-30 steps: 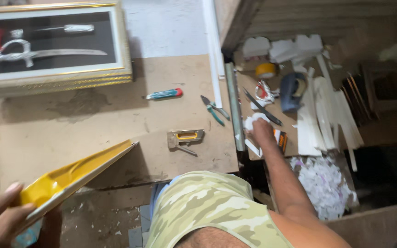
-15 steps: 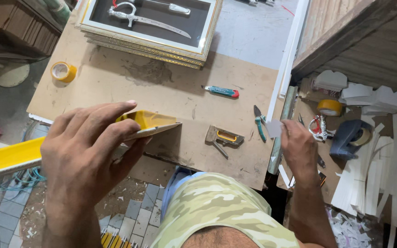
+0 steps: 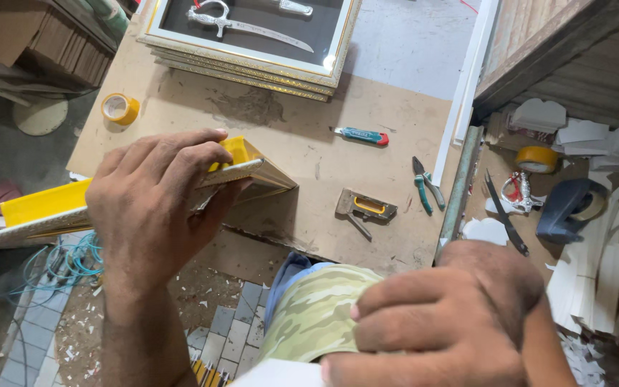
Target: The person applies yellow tape to the edges of a rectangular board, cuts the tape with a utility knife, and staples white corner pieces onto the taped frame using a staple gun. The person repeats this process on a second board.
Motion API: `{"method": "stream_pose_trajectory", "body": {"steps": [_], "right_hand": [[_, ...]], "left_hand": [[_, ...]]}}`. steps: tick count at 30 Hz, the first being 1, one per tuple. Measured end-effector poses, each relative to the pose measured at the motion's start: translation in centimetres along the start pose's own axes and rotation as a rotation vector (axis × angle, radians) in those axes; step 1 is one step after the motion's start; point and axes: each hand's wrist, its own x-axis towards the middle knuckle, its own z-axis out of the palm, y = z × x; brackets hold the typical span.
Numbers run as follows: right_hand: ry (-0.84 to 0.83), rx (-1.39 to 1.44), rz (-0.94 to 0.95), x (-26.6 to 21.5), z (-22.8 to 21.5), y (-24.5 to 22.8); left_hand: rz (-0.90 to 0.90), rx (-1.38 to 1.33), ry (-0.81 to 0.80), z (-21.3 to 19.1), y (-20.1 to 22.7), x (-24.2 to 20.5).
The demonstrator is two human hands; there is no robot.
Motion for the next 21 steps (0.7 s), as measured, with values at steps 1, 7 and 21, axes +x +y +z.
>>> {"method": "stream_pose_trajectory", "body": {"steps": [1, 7, 21], "right_hand": [[0.051, -0.002, 0.127, 0.2, 0.7, -1.1], [0.515, -0.376, 0.740, -2.8, 3.2, 2.2], [0.741, 0.211, 0.621, -7.6, 12.9, 15.5]], "left_hand": [[0.012, -0.013, 0.009, 0.1, 0.1, 0.1], [0.073, -0.009, 0.087, 0.7, -1.0, 0.6], [0.079, -0.186, 0.037, 1.3, -3.9, 1.6]]}}
